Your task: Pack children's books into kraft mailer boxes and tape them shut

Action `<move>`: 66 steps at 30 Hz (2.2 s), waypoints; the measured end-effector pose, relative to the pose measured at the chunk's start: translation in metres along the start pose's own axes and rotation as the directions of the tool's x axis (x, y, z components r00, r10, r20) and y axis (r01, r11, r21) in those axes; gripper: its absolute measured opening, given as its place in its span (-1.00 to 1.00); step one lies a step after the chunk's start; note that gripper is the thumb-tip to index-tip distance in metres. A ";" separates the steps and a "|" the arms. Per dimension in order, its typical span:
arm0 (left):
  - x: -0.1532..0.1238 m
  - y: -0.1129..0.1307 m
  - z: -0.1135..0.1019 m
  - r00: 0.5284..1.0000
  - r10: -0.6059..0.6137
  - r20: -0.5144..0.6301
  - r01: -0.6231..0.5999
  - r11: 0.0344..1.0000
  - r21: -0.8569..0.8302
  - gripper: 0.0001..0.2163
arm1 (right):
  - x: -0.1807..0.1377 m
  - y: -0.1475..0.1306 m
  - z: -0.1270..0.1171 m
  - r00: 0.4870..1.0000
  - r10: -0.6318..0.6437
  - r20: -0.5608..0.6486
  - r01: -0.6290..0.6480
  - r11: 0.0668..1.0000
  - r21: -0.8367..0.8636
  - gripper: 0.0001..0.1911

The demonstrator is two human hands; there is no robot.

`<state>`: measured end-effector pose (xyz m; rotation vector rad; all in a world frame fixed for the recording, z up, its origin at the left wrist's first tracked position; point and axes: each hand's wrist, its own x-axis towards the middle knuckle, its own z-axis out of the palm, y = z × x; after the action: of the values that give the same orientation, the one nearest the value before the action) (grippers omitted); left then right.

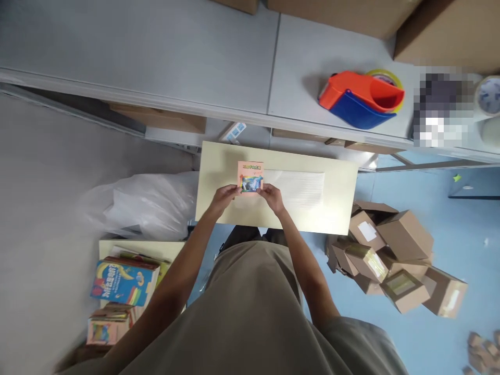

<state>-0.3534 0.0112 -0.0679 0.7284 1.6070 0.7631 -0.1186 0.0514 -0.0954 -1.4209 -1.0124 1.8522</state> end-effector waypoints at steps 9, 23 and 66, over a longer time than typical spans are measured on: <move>0.018 -0.019 0.191 0.991 -0.063 0.119 0.009 0.913 0.409 -0.86 | -0.037 0.028 -0.175 0.956 -0.008 -0.294 -0.134 0.877 -0.461 -0.58; 0.017 -0.036 0.225 0.992 -0.110 -0.065 0.128 0.881 0.456 -0.89 | -0.041 0.048 -0.204 0.938 -0.081 -0.336 -0.151 0.779 -0.608 -0.71; 0.009 -0.055 0.263 0.953 0.210 -0.217 -0.101 0.899 0.426 -0.75 | 0.023 0.011 -0.195 0.944 -0.048 -0.325 -0.211 0.671 -0.711 -0.68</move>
<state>-0.0984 0.0088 -0.1521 1.1096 1.9969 0.6588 0.0637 0.1058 -0.1440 -2.1782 -1.6501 1.1984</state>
